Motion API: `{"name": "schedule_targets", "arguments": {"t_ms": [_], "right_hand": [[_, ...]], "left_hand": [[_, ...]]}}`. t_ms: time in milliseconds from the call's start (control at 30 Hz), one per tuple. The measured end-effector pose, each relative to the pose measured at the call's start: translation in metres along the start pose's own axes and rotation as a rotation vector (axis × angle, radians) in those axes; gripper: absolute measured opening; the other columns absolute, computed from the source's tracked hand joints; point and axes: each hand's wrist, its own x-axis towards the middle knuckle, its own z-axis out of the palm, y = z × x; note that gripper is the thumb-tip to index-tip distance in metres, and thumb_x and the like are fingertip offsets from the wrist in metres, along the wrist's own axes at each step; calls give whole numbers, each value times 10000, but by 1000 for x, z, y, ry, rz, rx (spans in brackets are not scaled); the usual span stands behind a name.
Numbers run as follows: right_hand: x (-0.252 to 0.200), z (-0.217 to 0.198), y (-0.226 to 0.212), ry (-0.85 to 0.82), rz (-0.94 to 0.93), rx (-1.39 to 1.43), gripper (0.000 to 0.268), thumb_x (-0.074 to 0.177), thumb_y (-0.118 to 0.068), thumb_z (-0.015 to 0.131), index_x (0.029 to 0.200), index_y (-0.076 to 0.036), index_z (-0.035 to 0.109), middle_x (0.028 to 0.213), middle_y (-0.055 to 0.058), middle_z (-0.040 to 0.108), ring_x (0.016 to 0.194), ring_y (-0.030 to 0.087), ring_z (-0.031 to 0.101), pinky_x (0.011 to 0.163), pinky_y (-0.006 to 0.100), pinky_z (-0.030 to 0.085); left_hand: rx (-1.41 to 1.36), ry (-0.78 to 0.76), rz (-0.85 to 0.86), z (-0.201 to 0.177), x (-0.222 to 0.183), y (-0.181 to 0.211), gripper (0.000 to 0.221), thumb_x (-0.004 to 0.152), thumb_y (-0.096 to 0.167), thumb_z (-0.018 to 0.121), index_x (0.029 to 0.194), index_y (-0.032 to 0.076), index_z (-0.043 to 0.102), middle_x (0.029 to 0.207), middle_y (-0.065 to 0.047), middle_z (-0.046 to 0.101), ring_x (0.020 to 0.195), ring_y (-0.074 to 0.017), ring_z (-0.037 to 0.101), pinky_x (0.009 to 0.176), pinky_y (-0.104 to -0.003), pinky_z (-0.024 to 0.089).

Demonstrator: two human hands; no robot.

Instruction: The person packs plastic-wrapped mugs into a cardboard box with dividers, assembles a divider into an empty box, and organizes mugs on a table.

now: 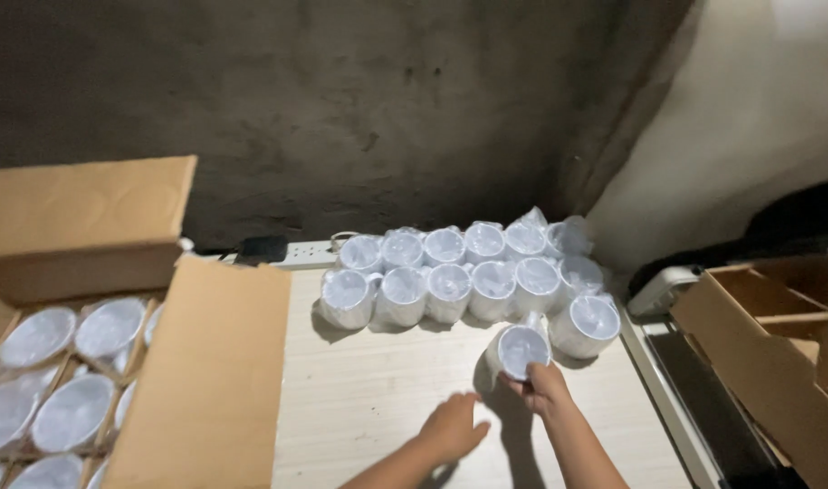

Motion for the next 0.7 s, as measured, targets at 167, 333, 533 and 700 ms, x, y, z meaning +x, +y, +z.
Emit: {"name": "schedule_targets", "arguments": {"t_ms": [167, 333, 533, 700], "right_hand": [[-59, 36, 4, -128, 13, -139, 634, 847, 110, 340, 1468, -10, 366, 1226, 320, 594, 1014, 486, 692, 711, 472, 595], [-120, 102, -6, -240, -36, -200, 589, 841, 98, 369, 1420, 14, 426, 1264, 249, 585, 1071, 406, 669, 877, 547, 621], [-169, 182, -13, -424, -129, -238, 487, 854, 70, 409, 1326, 44, 525, 1256, 220, 627, 1081, 359, 676, 970, 591, 577], [-217, 252, -18, -521, -216, -311, 454, 887, 42, 429, 1331, 29, 519, 1229, 187, 633, 1092, 363, 650, 949, 593, 572]], "left_hand": [[-136, 254, -32, -34, 11, -1, 753, 907, 428, 679, 1505, 67, 399, 1464, -227, 483, 1320, -401, 527, 1097, -469, 444], [-272, 321, -122, -94, -7, 13, 935, 844, 446, 723, 1595, 137, 261, 1573, -219, 313, 1392, -426, 420, 1119, -485, 401], [-541, 619, -3, -155, -11, -18, 922, 789, 480, 716, 1569, 148, 356, 1526, -185, 397, 1359, -349, 501, 1098, -432, 444], [-630, 672, 113, -230, -87, -23, 819, 787, 462, 670, 1514, 152, 453, 1518, -145, 409, 1303, -315, 528, 1071, -395, 450]]}}
